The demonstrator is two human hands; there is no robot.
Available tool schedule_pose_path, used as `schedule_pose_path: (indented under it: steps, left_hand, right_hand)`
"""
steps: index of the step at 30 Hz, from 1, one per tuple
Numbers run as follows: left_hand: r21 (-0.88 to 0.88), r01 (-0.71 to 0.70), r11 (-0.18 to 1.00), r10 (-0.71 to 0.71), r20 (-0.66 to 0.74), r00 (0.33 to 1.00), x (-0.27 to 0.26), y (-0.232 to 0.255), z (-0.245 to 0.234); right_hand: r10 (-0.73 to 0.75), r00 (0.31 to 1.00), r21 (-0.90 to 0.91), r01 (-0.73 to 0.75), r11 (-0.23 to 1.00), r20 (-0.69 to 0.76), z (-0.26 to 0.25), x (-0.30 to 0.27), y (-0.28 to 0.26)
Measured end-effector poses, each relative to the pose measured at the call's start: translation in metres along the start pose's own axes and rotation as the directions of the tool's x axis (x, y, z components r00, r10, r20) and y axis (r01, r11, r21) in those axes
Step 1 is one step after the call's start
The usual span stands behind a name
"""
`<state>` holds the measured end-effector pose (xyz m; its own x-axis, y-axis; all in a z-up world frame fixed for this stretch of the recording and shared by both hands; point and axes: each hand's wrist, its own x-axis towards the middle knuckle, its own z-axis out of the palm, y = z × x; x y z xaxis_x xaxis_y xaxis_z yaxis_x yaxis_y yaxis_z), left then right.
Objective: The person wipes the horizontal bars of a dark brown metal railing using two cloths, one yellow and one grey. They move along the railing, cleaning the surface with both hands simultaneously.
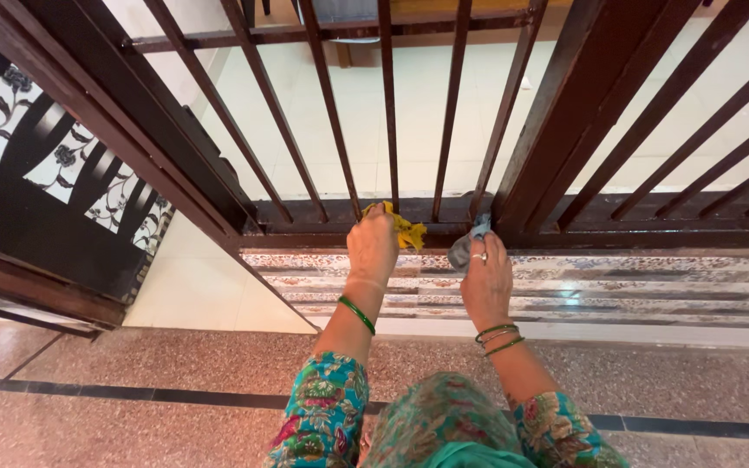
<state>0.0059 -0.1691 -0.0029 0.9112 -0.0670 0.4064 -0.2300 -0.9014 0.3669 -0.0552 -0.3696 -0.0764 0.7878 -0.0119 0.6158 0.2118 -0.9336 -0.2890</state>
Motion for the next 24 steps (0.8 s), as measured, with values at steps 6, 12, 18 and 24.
schedule_pose_path:
  steps: [6, 12, 18, 24]
  left_hand:
    - [0.048, -0.104, 0.993, 0.109, -0.127, 0.986, -0.006, -0.006, 0.01]
    - [0.048, -0.255, 0.966, 0.257, -0.329, 0.909, -0.035, -0.027, 0.026]
    - [-0.09, -0.179, 0.98, 0.148, -0.274, 0.95, -0.063, -0.056, 0.02]
    - [0.043, -0.143, 0.989, 0.149, -0.324, 0.934, -0.052, -0.085, 0.024]
  right_hand:
    - [0.155, 0.988, 0.183, -0.157, 0.97, 0.024, -0.017, 0.007, -0.017]
    - [0.06, 0.998, 0.203, -0.065, 0.977, 0.032, -0.025, 0.007, -0.021]
    - [-0.021, 1.0, 0.214, 0.017, 0.977, 0.018, -0.022, 0.005, -0.035]
    - [-0.017, 0.987, 0.073, 0.005, 0.997, 0.16, -0.003, 0.025, -0.055]
